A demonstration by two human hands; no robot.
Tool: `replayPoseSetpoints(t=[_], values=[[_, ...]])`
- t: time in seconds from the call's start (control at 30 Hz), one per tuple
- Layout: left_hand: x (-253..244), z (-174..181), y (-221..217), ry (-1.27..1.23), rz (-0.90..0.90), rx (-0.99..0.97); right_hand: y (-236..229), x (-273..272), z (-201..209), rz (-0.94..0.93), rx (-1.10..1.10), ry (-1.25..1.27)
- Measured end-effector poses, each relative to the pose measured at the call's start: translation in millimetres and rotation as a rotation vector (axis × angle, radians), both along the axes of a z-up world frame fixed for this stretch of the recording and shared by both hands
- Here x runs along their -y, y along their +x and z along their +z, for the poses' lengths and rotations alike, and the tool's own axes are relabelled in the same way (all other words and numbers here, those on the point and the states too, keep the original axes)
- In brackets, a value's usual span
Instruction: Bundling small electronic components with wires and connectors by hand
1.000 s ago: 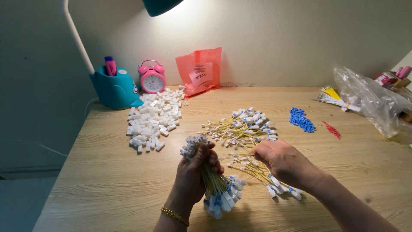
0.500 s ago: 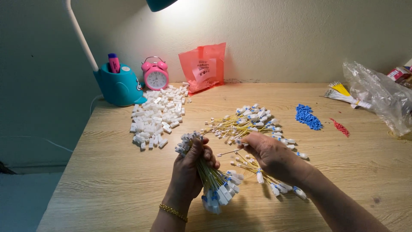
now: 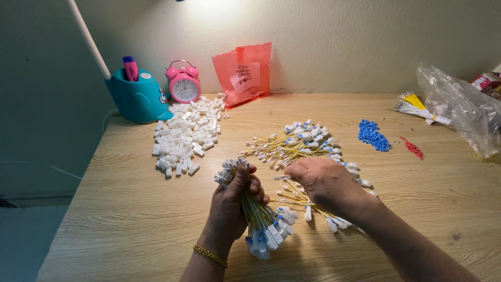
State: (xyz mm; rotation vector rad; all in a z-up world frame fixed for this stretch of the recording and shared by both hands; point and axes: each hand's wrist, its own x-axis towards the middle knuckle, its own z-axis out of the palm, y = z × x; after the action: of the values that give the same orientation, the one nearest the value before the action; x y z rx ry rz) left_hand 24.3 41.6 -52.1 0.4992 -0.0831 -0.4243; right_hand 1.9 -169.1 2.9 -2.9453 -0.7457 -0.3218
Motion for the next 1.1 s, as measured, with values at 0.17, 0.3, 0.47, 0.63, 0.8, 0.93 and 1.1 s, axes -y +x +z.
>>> replayPoseSetpoints(t=[0.17, 0.3, 0.47, 0.63, 0.8, 0.93, 1.1], values=[[6, -3, -6, 0.039, -0.032, 0.011, -5, -26, -8, 0.12, 0.124, -0.145], [2, -7, -1, 0.022, -0.013, 0.065, 0, -21, 15, -0.049, -0.096, -0.051], [-28, -4, 18, -0.078, 0.008, 0.184, -8, 17, 37, -0.161, -0.158, 0.002], [-53, -5, 30, -0.192, 0.004, 0.24, -11, 41, -9, -0.098, -0.318, -0.04], [-50, -10, 31, -0.18, 0.021, 0.24, 13, 77, -25, -0.458, -0.293, 0.131], [-53, -13, 34, -0.183, 0.008, 0.256, -5, 39, -21, -0.352, -0.329, 0.153], [-68, -6, 36, -0.173, 0.056, 0.301, -10, -15, -31, -0.241, -0.243, 0.011]])
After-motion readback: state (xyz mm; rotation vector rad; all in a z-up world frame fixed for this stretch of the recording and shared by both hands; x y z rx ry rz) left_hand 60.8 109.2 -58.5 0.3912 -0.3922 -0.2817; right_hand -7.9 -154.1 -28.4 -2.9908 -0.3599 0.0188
